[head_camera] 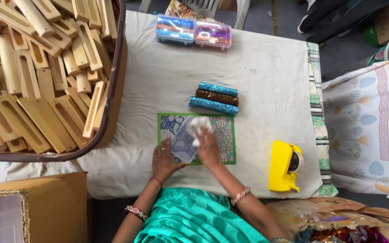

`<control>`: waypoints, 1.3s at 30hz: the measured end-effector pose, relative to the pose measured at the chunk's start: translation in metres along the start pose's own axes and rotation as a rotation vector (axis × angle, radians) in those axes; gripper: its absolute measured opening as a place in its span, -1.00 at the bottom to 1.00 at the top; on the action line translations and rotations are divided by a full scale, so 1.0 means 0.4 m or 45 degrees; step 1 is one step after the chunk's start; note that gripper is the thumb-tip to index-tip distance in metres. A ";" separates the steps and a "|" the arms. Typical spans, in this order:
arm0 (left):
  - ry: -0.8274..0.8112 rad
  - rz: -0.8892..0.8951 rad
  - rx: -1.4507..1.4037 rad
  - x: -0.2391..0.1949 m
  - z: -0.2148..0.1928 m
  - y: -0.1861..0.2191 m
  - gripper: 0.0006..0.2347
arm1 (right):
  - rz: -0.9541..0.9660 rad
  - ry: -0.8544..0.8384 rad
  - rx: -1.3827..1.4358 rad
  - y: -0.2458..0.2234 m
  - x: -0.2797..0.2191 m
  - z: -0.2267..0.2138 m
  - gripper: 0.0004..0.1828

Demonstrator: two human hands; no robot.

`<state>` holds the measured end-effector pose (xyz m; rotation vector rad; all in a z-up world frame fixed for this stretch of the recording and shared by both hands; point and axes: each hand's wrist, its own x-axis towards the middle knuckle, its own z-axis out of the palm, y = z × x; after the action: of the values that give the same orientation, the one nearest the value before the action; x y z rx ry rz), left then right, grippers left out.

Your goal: The person wipes a wooden handle with a white cloth, then wraps decorative foil around it and presses the foil to secure it, placing the finished wrapped handle on a growing stack. They repeat this for several handles and also wipe a clear plastic container with the cloth.

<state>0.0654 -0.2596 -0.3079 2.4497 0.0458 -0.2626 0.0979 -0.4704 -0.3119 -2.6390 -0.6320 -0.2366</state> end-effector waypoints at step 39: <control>-0.108 0.114 0.348 0.009 -0.024 0.133 0.17 | 0.371 0.279 -0.198 0.125 -0.083 -0.157 -0.40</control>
<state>0.0760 -0.2951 -0.2685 2.6996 -0.1457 -0.3527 0.0876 -0.5509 -0.2817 -2.7571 -0.1603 -0.4949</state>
